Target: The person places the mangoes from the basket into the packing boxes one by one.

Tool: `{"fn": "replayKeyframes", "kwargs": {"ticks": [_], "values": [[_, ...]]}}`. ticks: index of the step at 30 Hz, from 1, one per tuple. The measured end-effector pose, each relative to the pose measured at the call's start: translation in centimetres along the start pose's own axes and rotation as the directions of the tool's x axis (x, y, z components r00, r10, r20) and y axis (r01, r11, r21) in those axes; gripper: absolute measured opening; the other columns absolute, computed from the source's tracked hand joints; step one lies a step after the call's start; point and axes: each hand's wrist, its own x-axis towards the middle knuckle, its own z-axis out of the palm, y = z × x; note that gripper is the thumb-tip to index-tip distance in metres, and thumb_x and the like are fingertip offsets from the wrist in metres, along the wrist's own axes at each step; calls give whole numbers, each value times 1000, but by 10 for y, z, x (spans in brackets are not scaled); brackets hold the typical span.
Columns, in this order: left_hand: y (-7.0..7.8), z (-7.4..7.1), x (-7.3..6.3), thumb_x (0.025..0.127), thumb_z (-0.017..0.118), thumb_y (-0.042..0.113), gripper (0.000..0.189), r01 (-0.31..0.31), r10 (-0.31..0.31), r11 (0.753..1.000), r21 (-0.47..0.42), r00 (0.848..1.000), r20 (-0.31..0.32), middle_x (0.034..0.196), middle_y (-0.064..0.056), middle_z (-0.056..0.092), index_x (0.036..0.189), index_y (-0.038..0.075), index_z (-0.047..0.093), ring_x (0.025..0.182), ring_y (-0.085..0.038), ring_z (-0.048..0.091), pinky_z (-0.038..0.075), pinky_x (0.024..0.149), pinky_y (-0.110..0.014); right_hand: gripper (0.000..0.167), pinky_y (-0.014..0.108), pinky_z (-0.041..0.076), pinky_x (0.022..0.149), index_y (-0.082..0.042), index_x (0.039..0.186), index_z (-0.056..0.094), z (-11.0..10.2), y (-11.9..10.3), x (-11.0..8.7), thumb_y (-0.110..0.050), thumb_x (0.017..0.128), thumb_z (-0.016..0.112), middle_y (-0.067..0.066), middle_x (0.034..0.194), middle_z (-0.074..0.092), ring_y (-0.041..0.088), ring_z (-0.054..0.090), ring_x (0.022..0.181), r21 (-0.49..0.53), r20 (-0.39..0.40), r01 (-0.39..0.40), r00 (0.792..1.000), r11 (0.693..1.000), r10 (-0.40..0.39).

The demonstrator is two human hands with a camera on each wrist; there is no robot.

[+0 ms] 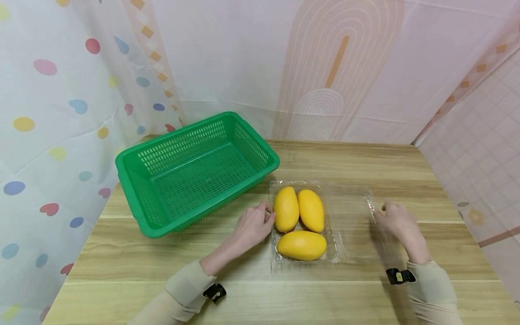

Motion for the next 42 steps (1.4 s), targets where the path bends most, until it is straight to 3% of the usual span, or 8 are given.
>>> {"fn": "replayKeyframes", "kwargs": {"ticks": [2, 5, 8, 13, 25, 32, 42], "values": [[0, 0, 0, 93, 57, 21, 14, -1, 1, 1000, 0, 1000, -4, 66, 1, 59, 96, 7, 60, 50, -9, 46, 37, 46, -22, 45, 42, 47, 60, 12, 103, 57, 1, 4, 1, -30, 94, 45, 30, 90, 60, 38, 58, 77, -8, 22, -2, 1000, 1000, 2], [-1, 2, 0, 92, 58, 20, 12, -14, 14, 1000, 1, 1000, -11, 69, -1, 60, 92, 8, 59, 54, -10, 48, 37, 48, -21, 41, 34, 41, 56, 9, 95, 59, 3, 9, 2, -29, 93, 47, 18, 81, 58, 24, 51, 70, -17, 59, 8, 998, 1000, -7], [-2, 2, 0, 93, 57, 19, 12, -18, 18, 1000, -3, 1000, -10, 70, -1, 60, 92, 8, 59, 55, -10, 48, 38, 49, -21, 38, 32, 42, 58, 10, 93, 59, 5, 12, 4, -26, 93, 47, 17, 80, 58, 23, 50, 70, -12, 76, 34, 997, 999, -33], [-2, 3, 1, 93, 57, 20, 13, -18, 18, 1000, -8, 1000, -8, 70, -1, 60, 92, 8, 58, 57, -11, 48, 38, 51, -21, 30, 28, 35, 54, 0, 79, 53, 8, 13, 5, -26, 94, 48, 5, 68, 47, 19, 45, 64, 23, 89, 51, 995, 998, -53], [-3, 3, 0, 93, 57, 20, 12, -40, 40, 999, -2, 999, -17, 69, 0, 59, 91, 8, 57, 58, -11, 48, 39, 53, -22, 20, 29, 38, 56, 3, 85, 52, -5, 12, -2, -16, 90, 47, 10, 76, 52, 21, 48, 69, 74, 102, 69, 992, 995, -77], [-3, 4, 0, 93, 56, 20, 12, -32, 32, 999, -9, 999, -7, 71, -1, 60, 92, 8, 57, 58, -12, 49, 39, 53, -23, 14, 29, 33, 56, 0, 82, 47, -22, 13, -8, -9, 91, 42, 4, 69, 44, 16, 40, 62, 68, 116, 124, 985, 990, -131], [-3, 4, 1, 93, 56, 20, 12, -37, 37, 999, -12, 999, -9, 72, -2, 62, 92, 8, 57, 59, -11, 51, 41, 54, -23, 17, 27, 40, 54, 6, 88, 55, -49, 8, -19, -8, 90, 45, 9, 72, 60, 14, 51, 62, 27, 60, 217, 974, 976, -218]]}}
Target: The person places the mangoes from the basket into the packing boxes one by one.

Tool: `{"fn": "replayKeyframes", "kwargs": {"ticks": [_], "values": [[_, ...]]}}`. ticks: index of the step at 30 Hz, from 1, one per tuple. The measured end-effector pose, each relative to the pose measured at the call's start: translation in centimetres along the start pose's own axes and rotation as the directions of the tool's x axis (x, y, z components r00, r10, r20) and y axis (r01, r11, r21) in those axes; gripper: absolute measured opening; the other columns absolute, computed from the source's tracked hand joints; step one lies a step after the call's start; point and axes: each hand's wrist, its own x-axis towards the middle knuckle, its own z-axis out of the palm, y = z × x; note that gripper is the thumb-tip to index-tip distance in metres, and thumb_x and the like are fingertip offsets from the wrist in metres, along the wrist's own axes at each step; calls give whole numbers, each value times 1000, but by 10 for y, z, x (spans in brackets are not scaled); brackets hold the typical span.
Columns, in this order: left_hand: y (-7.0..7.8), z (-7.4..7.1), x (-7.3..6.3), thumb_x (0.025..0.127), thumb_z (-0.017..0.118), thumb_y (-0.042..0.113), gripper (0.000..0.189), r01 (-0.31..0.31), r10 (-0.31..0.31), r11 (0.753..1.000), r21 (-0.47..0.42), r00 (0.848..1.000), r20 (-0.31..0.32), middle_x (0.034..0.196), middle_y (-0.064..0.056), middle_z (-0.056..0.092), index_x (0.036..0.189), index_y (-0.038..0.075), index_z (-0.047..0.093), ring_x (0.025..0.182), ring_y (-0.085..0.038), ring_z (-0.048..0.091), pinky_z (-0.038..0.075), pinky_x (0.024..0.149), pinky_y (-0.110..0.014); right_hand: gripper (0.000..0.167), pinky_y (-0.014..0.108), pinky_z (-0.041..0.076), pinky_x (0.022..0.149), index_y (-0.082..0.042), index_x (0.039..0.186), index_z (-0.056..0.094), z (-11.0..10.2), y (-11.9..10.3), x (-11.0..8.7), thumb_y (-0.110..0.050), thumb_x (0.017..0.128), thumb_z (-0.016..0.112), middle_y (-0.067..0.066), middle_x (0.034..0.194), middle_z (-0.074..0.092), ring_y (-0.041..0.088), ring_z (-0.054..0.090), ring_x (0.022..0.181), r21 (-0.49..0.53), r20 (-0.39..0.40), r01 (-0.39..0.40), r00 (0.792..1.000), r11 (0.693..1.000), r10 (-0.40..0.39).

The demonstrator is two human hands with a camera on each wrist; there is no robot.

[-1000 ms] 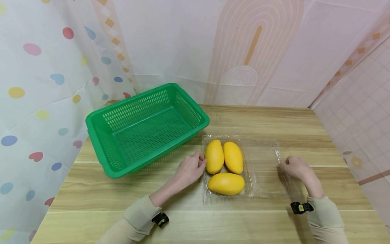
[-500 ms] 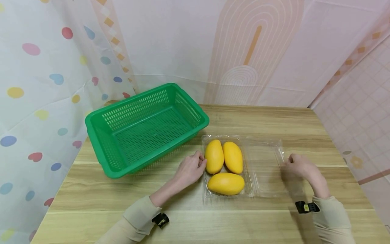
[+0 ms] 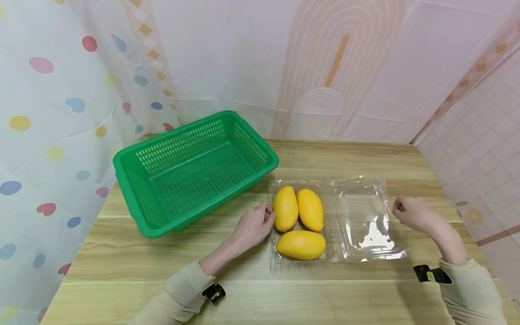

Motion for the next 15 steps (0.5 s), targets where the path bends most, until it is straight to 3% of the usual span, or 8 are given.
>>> {"fn": "replayKeyframes", "kwargs": {"ticks": [9, 15], "values": [[-1, 0, 0, 93, 56, 21, 13, -3, 3, 1000, 2, 1000, -3, 72, -2, 62, 92, 8, 57, 59, -11, 50, 40, 54, -23, 19, 28, 45, 58, 4, 99, 58, -25, -15, -10, -14, 96, 51, 8, 83, 65, 13, 58, 69, -25, -47, 58, 997, 998, -60], [-2, 1, 0, 93, 56, 21, 14, 1, -1, 1000, -8, 1000, 2, 74, -3, 63, 93, 8, 57, 60, -11, 51, 42, 55, -23, 26, 40, 52, 69, 3, 106, 57, -34, -26, -16, -21, 98, 50, 15, 96, 68, 28, 65, 87, -30, -79, 82, 993, 996, -84]]}}
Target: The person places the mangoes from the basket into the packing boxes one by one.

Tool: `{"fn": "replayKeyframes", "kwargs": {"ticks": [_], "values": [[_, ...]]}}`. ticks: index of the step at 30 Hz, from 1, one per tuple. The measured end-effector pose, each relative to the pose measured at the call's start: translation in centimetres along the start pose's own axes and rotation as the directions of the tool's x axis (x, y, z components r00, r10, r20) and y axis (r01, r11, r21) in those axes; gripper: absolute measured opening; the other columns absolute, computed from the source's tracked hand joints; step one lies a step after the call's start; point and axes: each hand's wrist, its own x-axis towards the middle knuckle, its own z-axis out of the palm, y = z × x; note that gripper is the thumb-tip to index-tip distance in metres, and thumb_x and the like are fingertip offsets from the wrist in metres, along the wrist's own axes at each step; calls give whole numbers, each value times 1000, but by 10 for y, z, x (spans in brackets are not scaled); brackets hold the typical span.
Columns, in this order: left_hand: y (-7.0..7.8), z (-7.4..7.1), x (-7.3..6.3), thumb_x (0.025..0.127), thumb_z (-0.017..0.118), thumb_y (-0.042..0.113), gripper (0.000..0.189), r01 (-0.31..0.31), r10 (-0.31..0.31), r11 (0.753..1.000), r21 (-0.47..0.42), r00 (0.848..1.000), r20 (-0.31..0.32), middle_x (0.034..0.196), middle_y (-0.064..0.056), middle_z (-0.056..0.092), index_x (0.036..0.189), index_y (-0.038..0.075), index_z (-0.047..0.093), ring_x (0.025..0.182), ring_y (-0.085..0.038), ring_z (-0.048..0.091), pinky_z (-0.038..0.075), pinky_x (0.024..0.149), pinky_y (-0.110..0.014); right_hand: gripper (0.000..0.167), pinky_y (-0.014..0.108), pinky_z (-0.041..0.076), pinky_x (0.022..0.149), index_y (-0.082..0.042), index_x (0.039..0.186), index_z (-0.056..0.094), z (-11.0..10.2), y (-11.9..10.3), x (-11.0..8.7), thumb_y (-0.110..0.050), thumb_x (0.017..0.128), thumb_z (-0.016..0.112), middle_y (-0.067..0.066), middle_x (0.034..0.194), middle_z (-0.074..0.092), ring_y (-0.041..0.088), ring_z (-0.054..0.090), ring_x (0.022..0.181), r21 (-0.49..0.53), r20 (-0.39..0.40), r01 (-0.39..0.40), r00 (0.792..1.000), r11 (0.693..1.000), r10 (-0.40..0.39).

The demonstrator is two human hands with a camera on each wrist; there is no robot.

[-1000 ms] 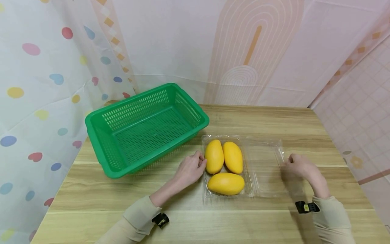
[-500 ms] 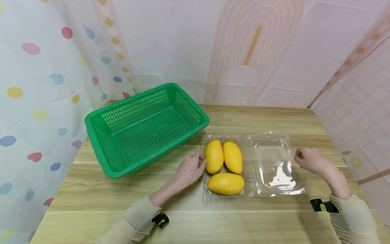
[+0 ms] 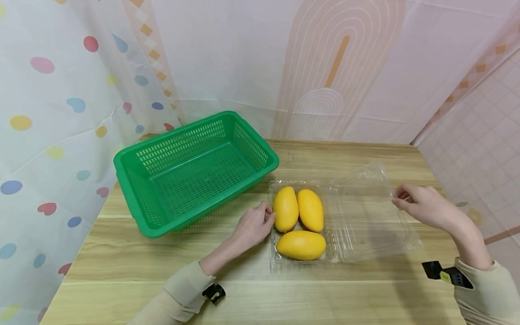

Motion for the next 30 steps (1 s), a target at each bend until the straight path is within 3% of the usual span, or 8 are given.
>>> {"fn": "replayKeyframes", "kwargs": {"ticks": [3, 13, 18, 23, 27, 30], "values": [[-1, 0, 0, 94, 56, 21, 13, -2, 2, 1000, -1, 1000, 1, 74, -3, 63, 93, 8, 57, 60, -11, 51, 42, 55, -23, 27, 44, 52, 73, 3, 107, 57, -2, -9, -1, -22, 98, 50, 17, 99, 68, 33, 65, 93, -5, -24, 17, 1000, 1000, -17], [-2, 0, 0, 94, 55, 21, 13, 1, -1, 1000, -18, 1000, 11, 77, -3, 65, 94, 8, 58, 63, -11, 54, 44, 57, -23, 29, 41, 53, 76, -2, 107, 61, -4, -37, -1, -28, 98, 51, 13, 98, 70, 27, 66, 91, 29, -156, 56, 987, 998, -51], [-2, 0, 0, 94, 55, 21, 13, -1, 1, 1000, -22, 1000, 12, 77, -3, 65, 95, 8, 58, 64, -11, 53, 43, 57, -23, 30, 35, 54, 72, -1, 113, 59, -1, -51, 1, -26, 98, 51, 14, 97, 71, 24, 68, 87, 94, -231, 109, 969, 990, -85], [-2, 0, 0, 94, 55, 20, 13, 5, -4, 1000, -27, 1000, 20, 76, -3, 64, 95, 7, 58, 62, -11, 52, 42, 56, -22, 27, 20, 53, 68, -1, 117, 58, 9, -64, 8, -18, 96, 55, 11, 93, 72, 8, 66, 80, 121, -316, 206, 935, 971, -159], [-2, -1, 0, 94, 55, 20, 13, 3, -2, 1000, -30, 1000, 21, 75, -2, 64, 95, 7, 58, 62, -10, 52, 42, 56, -22, 25, 22, 54, 71, 0, 115, 61, 20, -72, 16, -13, 95, 56, 12, 96, 71, 15, 66, 83, 137, -333, 279, 917, 950, -221], [-1, -2, 0, 94, 55, 20, 14, 6, -5, 999, -33, 1000, 27, 76, -3, 65, 95, 7, 58, 62, -10, 52, 43, 56, -22, 25, 27, 54, 74, 0, 116, 61, 29, -78, 21, -13, 96, 55, 12, 100, 71, 22, 67, 87, 163, -320, 310, 914, 936, -247]]}}
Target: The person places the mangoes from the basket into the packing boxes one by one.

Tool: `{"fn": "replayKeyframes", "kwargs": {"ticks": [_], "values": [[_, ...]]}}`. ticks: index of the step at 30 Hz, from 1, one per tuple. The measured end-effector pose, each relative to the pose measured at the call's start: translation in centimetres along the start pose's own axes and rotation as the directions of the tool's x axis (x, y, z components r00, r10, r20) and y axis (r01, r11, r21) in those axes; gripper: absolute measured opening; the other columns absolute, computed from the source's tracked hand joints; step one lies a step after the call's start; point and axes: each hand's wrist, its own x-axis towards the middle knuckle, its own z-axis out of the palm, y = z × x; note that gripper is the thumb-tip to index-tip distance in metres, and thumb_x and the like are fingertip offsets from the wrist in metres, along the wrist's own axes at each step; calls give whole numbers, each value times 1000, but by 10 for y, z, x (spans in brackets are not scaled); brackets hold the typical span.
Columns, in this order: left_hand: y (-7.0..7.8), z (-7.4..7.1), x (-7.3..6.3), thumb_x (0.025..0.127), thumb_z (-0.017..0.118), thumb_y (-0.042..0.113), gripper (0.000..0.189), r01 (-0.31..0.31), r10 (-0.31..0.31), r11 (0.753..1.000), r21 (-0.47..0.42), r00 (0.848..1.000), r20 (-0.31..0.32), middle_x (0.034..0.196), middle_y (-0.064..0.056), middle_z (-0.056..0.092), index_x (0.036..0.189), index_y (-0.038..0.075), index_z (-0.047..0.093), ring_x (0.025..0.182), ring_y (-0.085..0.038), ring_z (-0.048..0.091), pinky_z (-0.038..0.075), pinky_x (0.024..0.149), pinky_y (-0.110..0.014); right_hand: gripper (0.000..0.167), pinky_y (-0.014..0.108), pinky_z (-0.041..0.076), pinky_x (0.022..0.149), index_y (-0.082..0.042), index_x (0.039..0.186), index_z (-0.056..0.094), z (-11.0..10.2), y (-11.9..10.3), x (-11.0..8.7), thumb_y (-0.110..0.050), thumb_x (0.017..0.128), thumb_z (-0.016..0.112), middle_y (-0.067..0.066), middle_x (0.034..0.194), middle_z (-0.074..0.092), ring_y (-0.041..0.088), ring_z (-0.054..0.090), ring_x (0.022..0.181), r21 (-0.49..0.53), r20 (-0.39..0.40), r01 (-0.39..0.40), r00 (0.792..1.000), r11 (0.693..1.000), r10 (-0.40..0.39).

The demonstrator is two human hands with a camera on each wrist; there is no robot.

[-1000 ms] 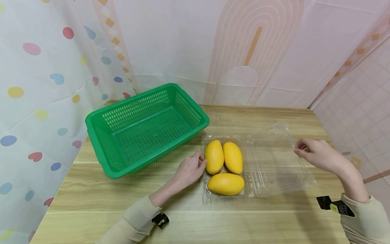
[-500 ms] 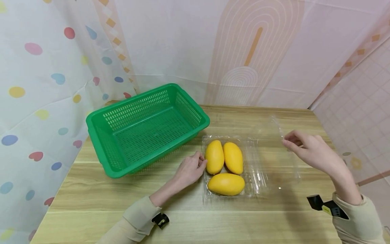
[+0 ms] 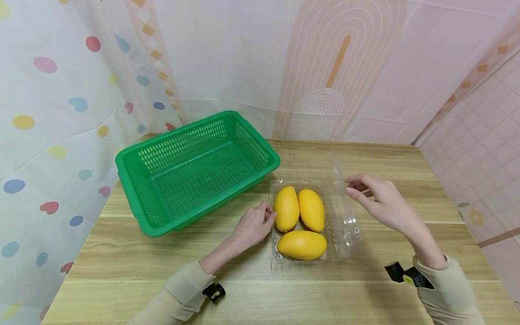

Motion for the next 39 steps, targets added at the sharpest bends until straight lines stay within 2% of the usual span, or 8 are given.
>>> {"fn": "replayKeyframes", "kwargs": {"ticks": [7, 15, 24, 27, 31, 35, 39], "values": [[-1, 0, 0, 95, 54, 20, 14, 3, -2, 1000, -9, 1000, 8, 78, -3, 66, 95, 7, 58, 62, -10, 54, 44, 57, -22, 23, 30, 54, 76, -2, 114, 62, 25, 5, 5, -14, 96, 55, 9, 103, 70, 20, 66, 89, 17, 31, 36, 999, 999, -36], [-1, -2, 1, 96, 53, 21, 15, 13, -12, 1000, -22, 1000, 19, 77, -2, 63, 96, 7, 58, 61, -10, 51, 43, 56, -22, 27, 49, 52, 83, -2, 115, 59, 48, 10, 3, -17, 93, 60, 16, 114, 61, 33, 61, 103, -29, 69, 14, 998, 999, -12], [-1, -2, 1, 96, 53, 20, 14, 15, -15, 1000, -25, 1000, 18, 76, -2, 63, 95, 8, 58, 62, -10, 51, 43, 57, -22, 23, 48, 52, 82, -1, 112, 60, 66, 21, 1, -3, 89, 61, 16, 114, 60, 32, 60, 100, -9, -19, 19, 1000, 1000, -19], [-1, -2, 1, 95, 53, 20, 13, 12, -11, 999, -30, 1000, 18, 76, -2, 63, 95, 7, 58, 62, -10, 51, 43, 57, -22, 26, 48, 51, 82, 0, 115, 60, 70, 25, 0, -1, 89, 61, 18, 116, 58, 34, 59, 102, -19, -32, -24, 999, 1000, 23], [-1, -2, 0, 96, 53, 20, 14, 10, -9, 999, -36, 1000, 19, 77, -2, 63, 96, 7, 59, 63, -10, 51, 44, 57, -22, 35, 51, 49, 84, 3, 124, 54, 72, 27, -1, -5, 90, 60, 22, 121, 54, 39, 55, 108, -26, -24, -130, 991, 991, 130], [-2, -2, 0, 95, 53, 19, 14, -1, 2, 999, -32, 1000, 14, 77, -2, 63, 96, 7, 59, 63, -10, 52, 44, 58, -22, 47, 54, 47, 87, 6, 132, 46, 74, 28, -3, -18, 94, 58, 25, 125, 50, 42, 52, 112, -36, 20, -234, 972, 972, 234], [-2, -2, 0, 95, 53, 19, 15, -5, 6, 999, -44, 1000, 18, 75, -2, 62, 97, 6, 59, 61, -10, 51, 43, 56, -21, 54, 55, 48, 87, 6, 136, 43, 77, 29, -4, -27, 94, 56, 27, 127, 50, 43, 52, 114, -55, 65, -267, 961, 962, 270]]}}
